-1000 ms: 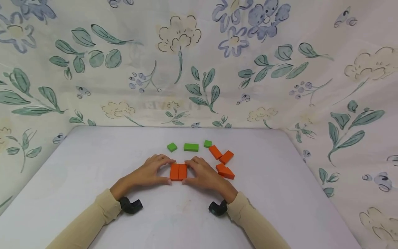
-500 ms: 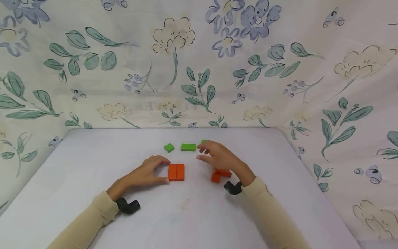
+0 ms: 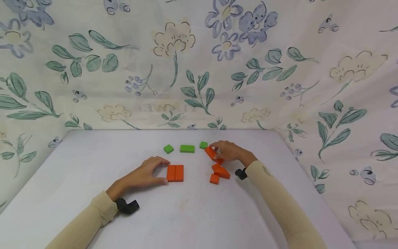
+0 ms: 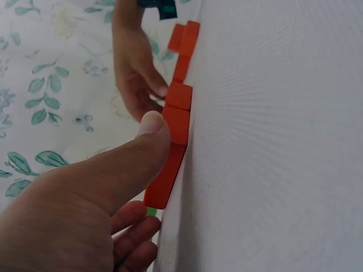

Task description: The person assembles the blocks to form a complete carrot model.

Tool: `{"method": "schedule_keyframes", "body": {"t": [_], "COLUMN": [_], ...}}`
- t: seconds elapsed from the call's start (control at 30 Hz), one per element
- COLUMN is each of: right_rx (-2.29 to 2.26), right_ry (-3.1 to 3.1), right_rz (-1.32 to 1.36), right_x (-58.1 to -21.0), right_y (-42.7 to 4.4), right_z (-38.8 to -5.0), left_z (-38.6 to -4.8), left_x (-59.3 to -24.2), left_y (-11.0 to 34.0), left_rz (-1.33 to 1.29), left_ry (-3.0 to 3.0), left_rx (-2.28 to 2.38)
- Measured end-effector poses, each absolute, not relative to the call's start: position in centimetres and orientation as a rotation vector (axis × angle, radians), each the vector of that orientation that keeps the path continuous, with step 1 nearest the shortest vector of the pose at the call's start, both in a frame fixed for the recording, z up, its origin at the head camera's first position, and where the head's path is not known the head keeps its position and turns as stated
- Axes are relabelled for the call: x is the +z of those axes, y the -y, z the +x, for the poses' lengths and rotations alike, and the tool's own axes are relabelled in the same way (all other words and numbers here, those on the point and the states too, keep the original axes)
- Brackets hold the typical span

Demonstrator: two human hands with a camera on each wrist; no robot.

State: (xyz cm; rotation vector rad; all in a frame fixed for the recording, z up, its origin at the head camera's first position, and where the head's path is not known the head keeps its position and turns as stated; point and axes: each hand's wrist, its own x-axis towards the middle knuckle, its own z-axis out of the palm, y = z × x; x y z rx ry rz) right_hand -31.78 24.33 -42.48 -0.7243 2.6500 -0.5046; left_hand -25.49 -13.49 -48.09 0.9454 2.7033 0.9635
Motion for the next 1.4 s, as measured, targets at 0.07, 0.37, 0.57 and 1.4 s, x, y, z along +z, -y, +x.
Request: {"method": "schedule_keyframes", "body": {"t": [0.07, 0.37, 0.57, 1.4], "right_rx": [-0.491, -0.467, -0.337, -0.876], "right_ry": [-2.625, -2.647, -2.701, -2.763], "right_rz": [-0.717, -0.621, -0.593, -0.876], "right_x": [-42.5, -42.4, -43.0, -39.8], "right_y": [-24.3, -23.1, -22.6, -18.9], "right_z": [-32.1, -32.6, -32.3, -24.0], "left_z": [-25.6, -25.8, -25.9, -25.5], "left_x": [-48.1, -48.4, -48.5, -48.1], "left_y": [13.5, 13.5, 13.4, 13.4], "left_rz": [0.949, 0.936, 0.931, 0.942], "left_ry": [-2.703, -2.700, -2.702, -2.695], "left_rx": [0.962, 0.968, 0.961, 0.956]}}
